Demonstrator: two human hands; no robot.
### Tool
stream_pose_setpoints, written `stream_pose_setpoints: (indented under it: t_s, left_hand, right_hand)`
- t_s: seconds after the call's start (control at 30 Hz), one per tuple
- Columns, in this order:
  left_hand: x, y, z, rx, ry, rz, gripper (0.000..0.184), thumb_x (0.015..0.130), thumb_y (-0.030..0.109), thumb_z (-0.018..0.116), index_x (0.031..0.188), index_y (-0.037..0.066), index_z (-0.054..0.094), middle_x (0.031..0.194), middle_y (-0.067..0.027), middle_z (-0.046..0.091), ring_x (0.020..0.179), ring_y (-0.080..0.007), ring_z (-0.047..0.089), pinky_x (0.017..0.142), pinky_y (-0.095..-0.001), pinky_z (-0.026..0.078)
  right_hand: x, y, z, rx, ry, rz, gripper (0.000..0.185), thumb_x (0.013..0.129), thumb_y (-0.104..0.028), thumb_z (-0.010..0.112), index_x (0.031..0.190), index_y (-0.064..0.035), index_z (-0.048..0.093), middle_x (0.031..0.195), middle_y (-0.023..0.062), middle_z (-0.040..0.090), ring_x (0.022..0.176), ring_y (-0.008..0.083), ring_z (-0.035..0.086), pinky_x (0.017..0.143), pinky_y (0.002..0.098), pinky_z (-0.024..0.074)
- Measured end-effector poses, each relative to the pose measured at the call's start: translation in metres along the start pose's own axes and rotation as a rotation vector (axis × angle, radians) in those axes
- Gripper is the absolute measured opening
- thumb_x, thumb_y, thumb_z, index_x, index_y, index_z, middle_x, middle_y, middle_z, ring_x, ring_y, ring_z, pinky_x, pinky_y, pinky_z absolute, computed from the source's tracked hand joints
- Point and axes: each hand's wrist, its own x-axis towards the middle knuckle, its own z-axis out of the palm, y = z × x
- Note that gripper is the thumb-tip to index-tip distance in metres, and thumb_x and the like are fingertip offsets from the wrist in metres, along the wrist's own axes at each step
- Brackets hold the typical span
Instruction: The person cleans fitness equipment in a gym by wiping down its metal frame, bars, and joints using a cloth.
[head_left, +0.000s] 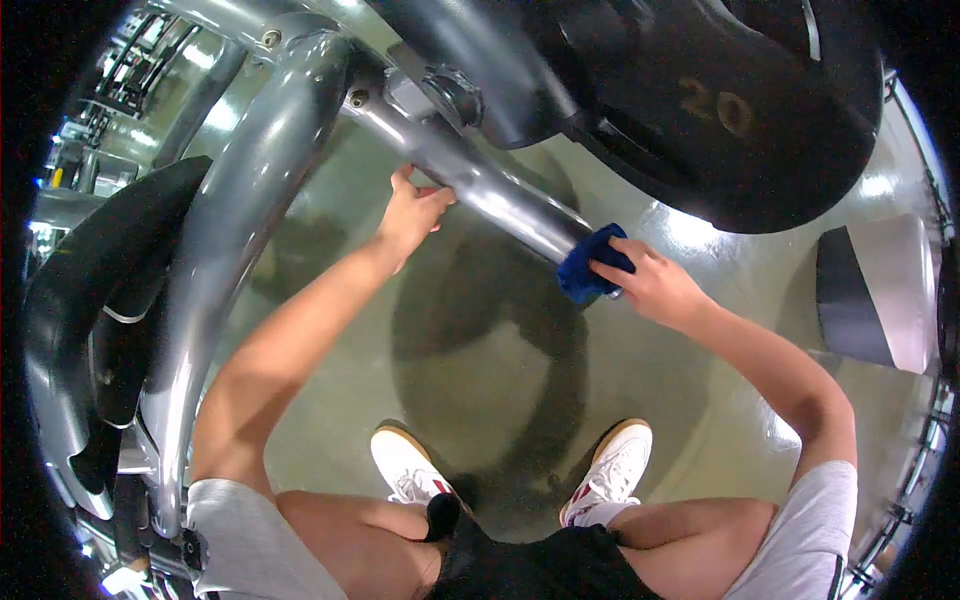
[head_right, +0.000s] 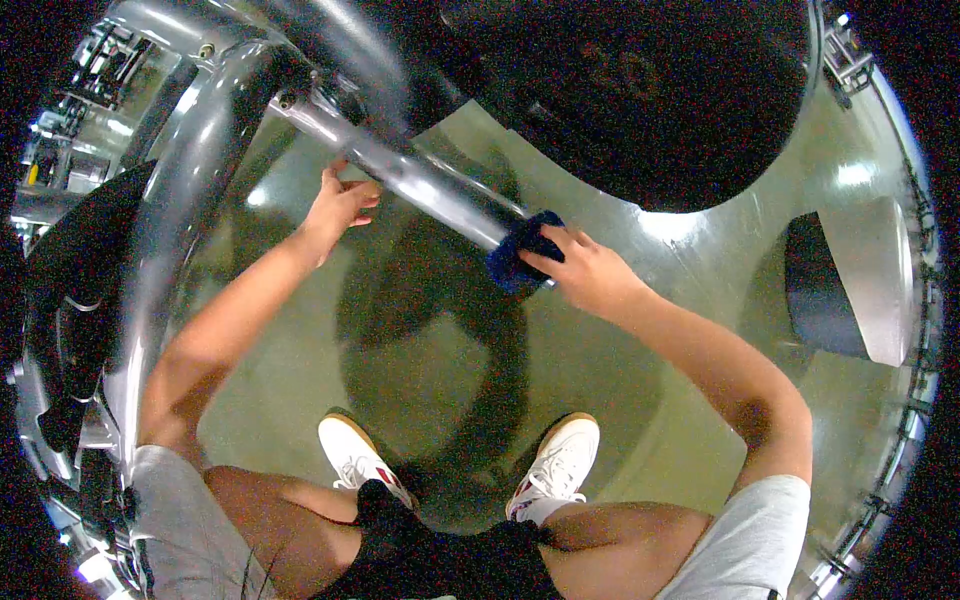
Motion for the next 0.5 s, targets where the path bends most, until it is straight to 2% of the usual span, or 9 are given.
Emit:
stream_pose_setpoints:
  t_s: [0.1,0.2,0.27,0.3,0.37,0.4,0.43,0.47,0.5]
  left_hand:
    - [-0.002,-0.008,-0.002,0.043,-0.039,0.037,0.086,0.075,0.024,0.064,0.136,-0.005,0.012,0.104,-0.0116,0.052,0.085,-0.0173,0.054,0.072,-0.0291,0.048]
    - [-0.008,-0.010,-0.002,0.075,-0.064,0.054,0.077,0.077,0.024,0.064,0.133,-0.005,0.019,0.102,-0.0108,0.053,0.080,-0.0155,0.054,0.069,-0.0285,0.047]
    - [-0.011,-0.013,-0.001,0.090,-0.062,0.046,0.073,0.077,0.023,0.063,0.132,-0.004,0.023,0.100,-0.0101,0.054,0.078,-0.0147,0.053,0.068,-0.0283,0.047]
    - [-0.012,-0.015,-0.001,0.116,-0.072,0.055,0.064,0.079,0.024,0.062,0.128,-0.002,0.030,0.099,-0.0090,0.055,0.078,-0.0146,0.054,0.069,-0.0284,0.047]
    - [-0.015,-0.017,-0.002,0.140,-0.087,0.063,0.057,0.080,0.024,0.060,0.125,-0.001,0.036,0.098,-0.0079,0.056,0.079,-0.0144,0.055,0.070,-0.0286,0.047]
    - [-0.017,-0.017,-0.003,0.158,-0.194,0.039,0.044,0.086,0.026,0.055,0.121,0.002,0.042,0.101,-0.0077,0.058,0.087,-0.0147,0.057,0.075,-0.0300,0.047]
    - [-0.019,-0.015,-0.003,0.178,-0.302,0.017,0.035,0.091,0.028,0.050,0.117,0.005,0.048,0.104,-0.0075,0.060,0.095,-0.0149,0.058,0.080,-0.0314,0.047]
    - [-0.022,-0.012,0.000,0.182,-0.303,0.023,0.035,0.091,0.028,0.050,0.117,0.005,0.048,0.104,-0.0075,0.060,0.095,-0.0149,0.058,0.080,-0.0314,0.047]
    - [-0.029,-0.008,0.004,0.138,-0.408,0.030,0.034,0.093,0.031,0.046,0.114,0.005,0.051,0.106,-0.0080,0.060,0.097,-0.0159,0.059,0.081,-0.0315,0.046]
  right_hand:
    - [-0.023,0.004,-0.006,0.048,-0.025,-0.020,0.056,0.069,-0.003,0.059,0.122,-0.0224,0.054,0.120,0.0138,0.046,0.104,0.0374,0.053,0.081,0.0388,0.0528]
    - [-0.030,-0.002,-0.022,0.061,-0.018,0.027,0.047,0.068,-0.003,0.059,0.111,-0.0209,0.062,0.116,0.0106,0.049,0.099,0.0338,0.056,0.079,0.0380,0.0530]
    - [-0.028,-0.004,-0.037,0.266,-0.135,0.232,0.035,0.069,-0.007,0.056,0.100,-0.0157,0.068,0.097,0.0117,0.056,0.092,0.0262,0.061,0.076,0.0335,0.0525]
    - [-0.028,0.001,-0.034,0.265,-0.138,0.236,0.035,0.069,-0.007,0.056,0.100,-0.0157,0.068,0.097,0.0117,0.056,0.092,0.0262,0.061,0.076,0.0335,0.0525]
    - [-0.025,0.017,-0.020,0.860,0.041,0.387,0.018,0.071,-0.013,0.052,0.082,-0.0087,0.067,0.070,0.0073,0.054,0.069,0.0160,0.058,0.058,0.0302,0.0472]
    - [-0.023,0.020,-0.017,0.857,0.042,0.390,0.018,0.071,-0.013,0.052,0.082,-0.0087,0.067,0.070,0.0073,0.054,0.069,0.0160,0.058,0.058,0.0302,0.0472]
    - [-0.019,0.023,-0.014,1.106,-0.021,0.566,0.013,0.073,-0.015,0.050,0.075,-0.0081,0.061,0.064,0.0042,0.049,0.063,0.0131,0.051,0.052,0.0291,0.0399]
    - [-0.015,0.021,-0.013,1.356,-0.084,0.741,0.015,0.075,-0.017,0.048,0.067,-0.0076,0.056,0.058,0.0012,0.044,0.056,0.0102,0.045,0.047,0.0279,0.0326]
    - [-0.005,0.005,-0.041,1.420,-0.144,0.729,0.016,0.076,-0.019,0.048,0.063,-0.0105,0.046,0.062,-0.0032,0.040,0.052,0.0084,0.034,0.044,0.0263,0.0213]
